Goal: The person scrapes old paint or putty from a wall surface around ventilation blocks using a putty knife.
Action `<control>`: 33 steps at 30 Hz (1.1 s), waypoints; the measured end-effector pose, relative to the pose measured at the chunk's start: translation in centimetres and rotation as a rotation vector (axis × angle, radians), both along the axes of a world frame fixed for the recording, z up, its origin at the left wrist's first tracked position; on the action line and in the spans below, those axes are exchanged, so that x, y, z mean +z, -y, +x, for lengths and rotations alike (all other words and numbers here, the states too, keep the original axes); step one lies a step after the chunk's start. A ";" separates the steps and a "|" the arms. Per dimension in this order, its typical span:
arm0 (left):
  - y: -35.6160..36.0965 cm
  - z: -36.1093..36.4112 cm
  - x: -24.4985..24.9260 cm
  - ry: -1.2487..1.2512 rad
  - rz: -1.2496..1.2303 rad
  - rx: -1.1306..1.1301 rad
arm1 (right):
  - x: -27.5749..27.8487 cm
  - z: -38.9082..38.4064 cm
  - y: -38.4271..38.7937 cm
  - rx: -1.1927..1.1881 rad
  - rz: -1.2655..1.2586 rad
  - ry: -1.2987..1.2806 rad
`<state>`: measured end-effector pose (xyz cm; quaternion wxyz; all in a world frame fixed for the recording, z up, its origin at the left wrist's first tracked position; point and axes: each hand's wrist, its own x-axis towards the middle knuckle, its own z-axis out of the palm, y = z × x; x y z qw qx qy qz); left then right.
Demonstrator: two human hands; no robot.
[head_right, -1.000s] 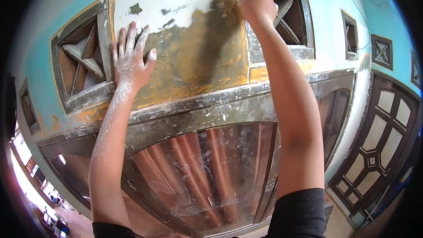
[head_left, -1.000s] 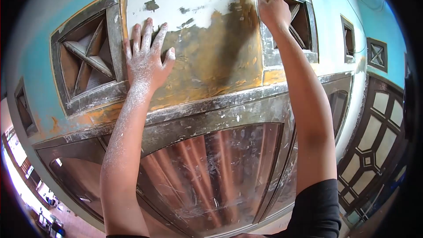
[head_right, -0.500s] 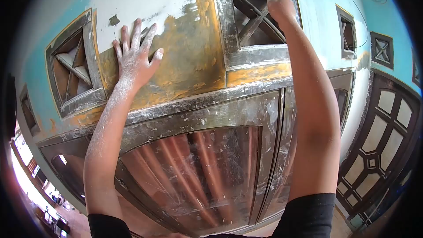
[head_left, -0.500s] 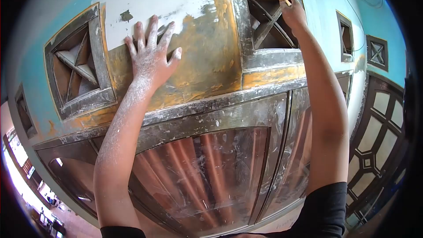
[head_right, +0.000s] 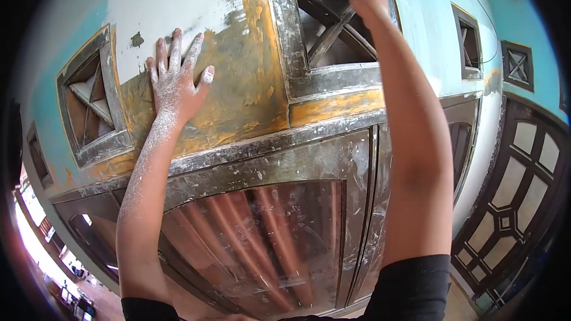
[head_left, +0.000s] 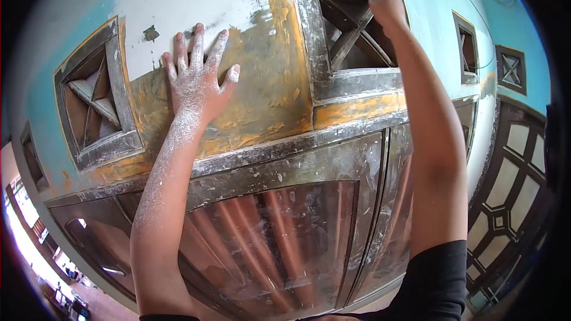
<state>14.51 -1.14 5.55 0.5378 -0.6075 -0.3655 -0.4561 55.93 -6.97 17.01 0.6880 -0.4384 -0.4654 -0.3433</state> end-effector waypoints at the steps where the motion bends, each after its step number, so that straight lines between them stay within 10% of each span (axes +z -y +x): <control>1: 0.0 0.0 0.0 0.003 0.003 -0.004 | -0.2 0.3 0.8 0.007 -0.044 -0.062; 33: -0.4 -0.4 -0.2 0.003 0.001 0.006 | 6.5 8.0 2.2 -0.265 0.028 0.184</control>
